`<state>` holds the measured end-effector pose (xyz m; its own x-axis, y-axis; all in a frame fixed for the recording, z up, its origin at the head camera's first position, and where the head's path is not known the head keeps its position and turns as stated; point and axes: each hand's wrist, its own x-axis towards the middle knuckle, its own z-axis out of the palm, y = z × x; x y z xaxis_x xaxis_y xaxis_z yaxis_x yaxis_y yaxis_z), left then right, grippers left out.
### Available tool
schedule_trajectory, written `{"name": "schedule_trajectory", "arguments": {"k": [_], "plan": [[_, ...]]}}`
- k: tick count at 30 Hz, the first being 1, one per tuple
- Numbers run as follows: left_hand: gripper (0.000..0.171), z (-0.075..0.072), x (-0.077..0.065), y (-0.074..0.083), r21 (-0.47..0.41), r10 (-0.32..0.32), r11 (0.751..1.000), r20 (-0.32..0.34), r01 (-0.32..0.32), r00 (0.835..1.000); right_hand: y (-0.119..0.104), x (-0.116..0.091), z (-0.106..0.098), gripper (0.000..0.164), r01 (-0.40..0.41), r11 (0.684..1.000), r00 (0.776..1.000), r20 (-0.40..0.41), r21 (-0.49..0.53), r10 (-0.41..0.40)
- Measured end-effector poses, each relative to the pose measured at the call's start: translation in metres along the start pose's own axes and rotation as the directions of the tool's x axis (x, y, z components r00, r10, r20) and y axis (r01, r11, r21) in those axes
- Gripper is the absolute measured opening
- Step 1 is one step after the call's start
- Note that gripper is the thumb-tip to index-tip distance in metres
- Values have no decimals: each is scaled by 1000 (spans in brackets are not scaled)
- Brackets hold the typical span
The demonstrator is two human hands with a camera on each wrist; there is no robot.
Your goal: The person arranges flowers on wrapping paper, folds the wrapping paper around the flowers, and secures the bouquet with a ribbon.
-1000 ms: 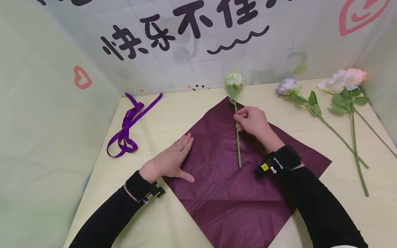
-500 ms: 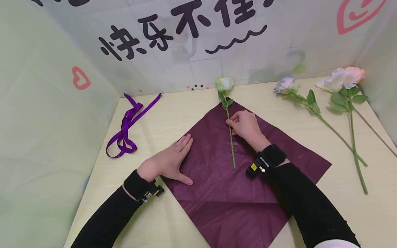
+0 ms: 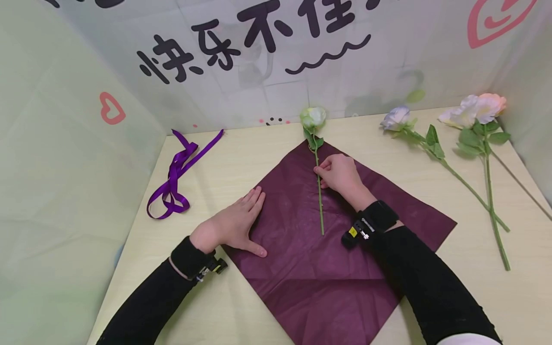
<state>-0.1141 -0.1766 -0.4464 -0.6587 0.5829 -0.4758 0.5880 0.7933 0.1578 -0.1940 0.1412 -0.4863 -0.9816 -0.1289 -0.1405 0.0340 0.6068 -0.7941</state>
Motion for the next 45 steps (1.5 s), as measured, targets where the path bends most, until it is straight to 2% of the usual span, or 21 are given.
{"name": "schedule_trajectory", "arguments": {"k": [5,11,22,31,41,45], "plan": [[151,1,1,-3,8,12,1000,-15,-11,1000,2,0,-1,29,22,999,1000,-7,-28,-22],[149,0,3,-6,-34,34,999,-32,-35,999,4,-3,-2,29,68,994,997,-26,-80,-70],[150,-5,2,-3,-72,28,997,-20,-29,999,3,-6,-2,27,77,992,997,-21,-99,-80],[151,-1,4,-4,-95,30,995,-13,-31,999,6,-8,-1,38,62,990,998,-3,-125,-62],[150,1,4,-6,-81,54,995,-10,-55,998,11,-14,-2,39,65,988,998,-1,-142,-66],[150,0,3,-7,-75,49,996,-5,-49,999,11,-14,-4,40,93,987,996,22,-134,-91]]}}
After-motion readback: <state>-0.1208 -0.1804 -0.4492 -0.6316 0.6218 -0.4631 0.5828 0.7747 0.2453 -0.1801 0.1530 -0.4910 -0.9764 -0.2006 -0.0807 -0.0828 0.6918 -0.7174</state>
